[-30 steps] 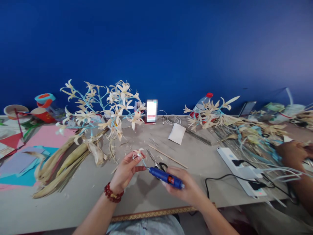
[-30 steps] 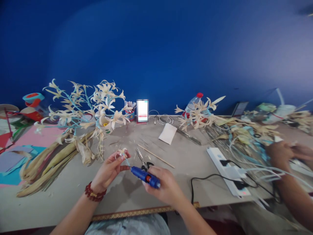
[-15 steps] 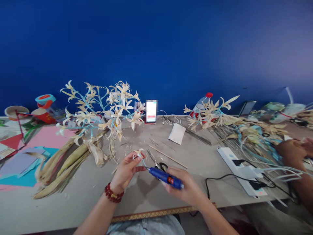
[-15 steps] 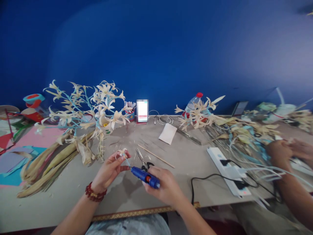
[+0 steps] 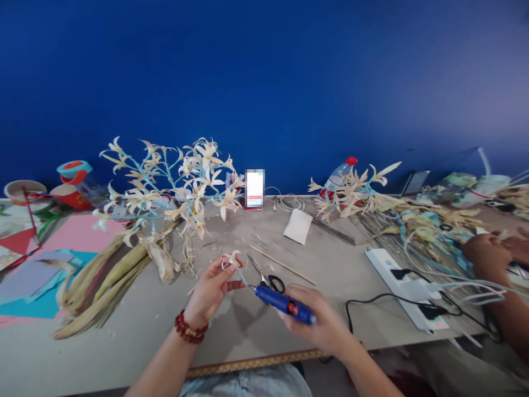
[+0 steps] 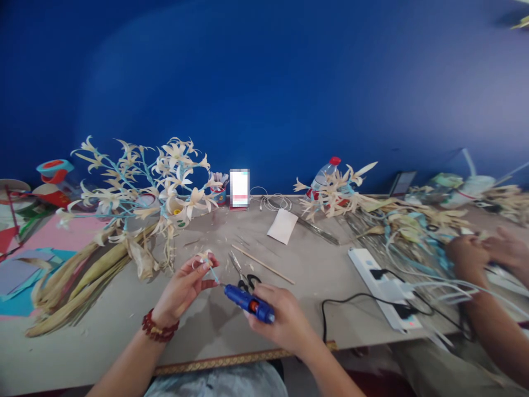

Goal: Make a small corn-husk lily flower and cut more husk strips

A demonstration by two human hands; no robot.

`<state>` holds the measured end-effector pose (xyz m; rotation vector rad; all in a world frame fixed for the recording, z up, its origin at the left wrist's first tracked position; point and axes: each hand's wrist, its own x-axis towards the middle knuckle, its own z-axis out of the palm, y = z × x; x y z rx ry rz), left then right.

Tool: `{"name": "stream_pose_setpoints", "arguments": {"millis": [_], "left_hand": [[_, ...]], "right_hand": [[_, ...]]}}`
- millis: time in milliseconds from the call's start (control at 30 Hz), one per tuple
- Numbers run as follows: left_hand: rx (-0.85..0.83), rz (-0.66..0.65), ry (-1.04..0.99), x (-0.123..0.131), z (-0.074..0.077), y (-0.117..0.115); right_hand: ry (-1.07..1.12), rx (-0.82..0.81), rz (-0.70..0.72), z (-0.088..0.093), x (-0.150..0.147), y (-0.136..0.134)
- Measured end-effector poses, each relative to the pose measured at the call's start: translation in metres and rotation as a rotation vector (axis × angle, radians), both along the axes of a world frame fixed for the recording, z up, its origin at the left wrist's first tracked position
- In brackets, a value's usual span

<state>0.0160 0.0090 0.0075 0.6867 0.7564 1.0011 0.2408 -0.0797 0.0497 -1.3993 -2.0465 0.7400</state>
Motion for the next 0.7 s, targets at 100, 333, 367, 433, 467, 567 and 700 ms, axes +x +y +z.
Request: {"name": "stream_pose_setpoints", "arguments": {"millis": [100,333,367,433,467,567,700], "left_hand": [[-0.013,0.009,-0.013,0.000,0.001,0.001],[-0.023,-0.009,-0.024,-0.002,-0.001,0.001],[-0.020,-0.009,-0.022,-0.001,-0.001,0.001],[-0.013,-0.002,-0.016,-0.001,-0.001,0.001],[-0.011,0.001,-0.013,-0.001,-0.001,0.001],[-0.009,0.010,-0.008,0.000,0.001,0.000],[-0.016,0.029,-0.022,-0.001,0.002,-0.001]], "right_hand": [[0.038,0.036,-0.017,-0.005,0.005,-0.004],[0.041,0.284,-0.442,-0.026,0.051,0.014],[-0.024,0.241,-0.489,-0.027,0.059,0.022],[-0.230,0.132,-0.554,-0.029,0.073,0.039],[-0.337,0.096,-0.578,-0.031,0.079,0.047],[-0.555,0.043,-0.541,-0.041,0.093,0.063],[-0.591,0.048,-0.457,-0.050,0.103,0.069]]}}
